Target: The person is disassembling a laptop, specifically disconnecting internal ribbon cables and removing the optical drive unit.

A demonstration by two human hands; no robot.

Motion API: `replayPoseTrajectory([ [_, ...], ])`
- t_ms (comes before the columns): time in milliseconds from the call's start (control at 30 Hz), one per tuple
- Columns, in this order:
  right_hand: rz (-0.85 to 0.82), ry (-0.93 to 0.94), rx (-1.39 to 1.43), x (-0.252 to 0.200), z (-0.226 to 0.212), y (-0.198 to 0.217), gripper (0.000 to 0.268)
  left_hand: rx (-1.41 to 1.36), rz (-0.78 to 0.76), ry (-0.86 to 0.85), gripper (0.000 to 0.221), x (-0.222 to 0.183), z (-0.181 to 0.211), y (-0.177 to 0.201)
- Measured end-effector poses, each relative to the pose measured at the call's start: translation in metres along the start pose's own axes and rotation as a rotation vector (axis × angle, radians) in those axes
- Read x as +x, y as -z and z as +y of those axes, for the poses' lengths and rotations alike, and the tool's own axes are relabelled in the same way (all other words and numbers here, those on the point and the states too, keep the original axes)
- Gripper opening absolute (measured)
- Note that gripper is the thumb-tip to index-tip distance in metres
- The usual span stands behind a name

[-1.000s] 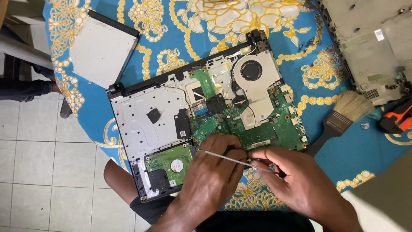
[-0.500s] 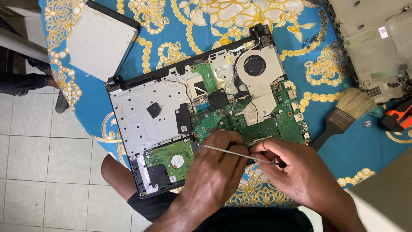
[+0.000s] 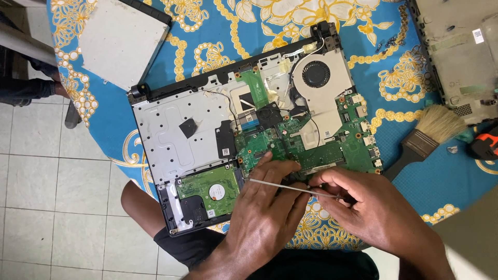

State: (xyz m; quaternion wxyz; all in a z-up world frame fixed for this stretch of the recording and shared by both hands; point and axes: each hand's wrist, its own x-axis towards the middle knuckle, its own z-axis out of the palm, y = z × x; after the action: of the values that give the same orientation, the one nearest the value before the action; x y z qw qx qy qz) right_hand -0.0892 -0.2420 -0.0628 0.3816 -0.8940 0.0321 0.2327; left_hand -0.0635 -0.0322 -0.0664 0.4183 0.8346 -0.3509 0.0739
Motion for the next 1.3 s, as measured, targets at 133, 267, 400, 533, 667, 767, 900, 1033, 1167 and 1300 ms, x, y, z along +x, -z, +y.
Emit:
replayPoseTrajectory([
  [133, -0.043, -0.073, -0.055, 0.001, 0.004, 0.0, 0.02, 0.001, 0.006, 0.007, 0.014, 0.001, 0.0, -0.001],
  [267, -0.009, -0.047, -0.021, -0.001, 0.002, -0.001, 0.014, 0.0, -0.014, 0.003, 0.014, 0.004, 0.0, 0.001],
  [400, 0.056, 0.11, 0.025, -0.002, 0.01, -0.006, 0.011, -0.01, -0.017, 0.01, 0.014, 0.003, -0.001, 0.0],
  [533, 0.167, 0.227, 0.034, -0.004, 0.022, -0.015, 0.02, -0.035, -0.016, 0.017, 0.013, 0.002, -0.001, -0.001],
  [667, 0.22, 0.274, 0.056, -0.005, 0.021, -0.017, 0.02, -0.025, -0.021, 0.012, 0.013, 0.003, -0.001, 0.0],
  [767, 0.236, 0.309, 0.041, -0.004, 0.021, -0.017, 0.019, -0.024, -0.026, 0.012, 0.013, 0.003, 0.0, 0.0],
  [900, 0.224, 0.352, -0.026, -0.003, 0.024, -0.017, 0.018, -0.037, -0.02, 0.014, 0.012, 0.003, 0.001, 0.001],
  [1033, 0.171, 0.229, 0.021, -0.005, 0.02, -0.013, 0.017, -0.028, -0.057, 0.044, 0.014, -0.002, -0.001, -0.002],
  [1167, 0.107, 0.139, -0.026, -0.003, 0.019, -0.011, 0.013, -0.031, -0.041, 0.04, 0.014, -0.002, -0.002, -0.003],
  [1300, 0.033, 0.036, -0.029, -0.002, 0.018, -0.009, 0.012, -0.062, -0.03, 0.038, 0.012, 0.001, -0.002, -0.002],
])
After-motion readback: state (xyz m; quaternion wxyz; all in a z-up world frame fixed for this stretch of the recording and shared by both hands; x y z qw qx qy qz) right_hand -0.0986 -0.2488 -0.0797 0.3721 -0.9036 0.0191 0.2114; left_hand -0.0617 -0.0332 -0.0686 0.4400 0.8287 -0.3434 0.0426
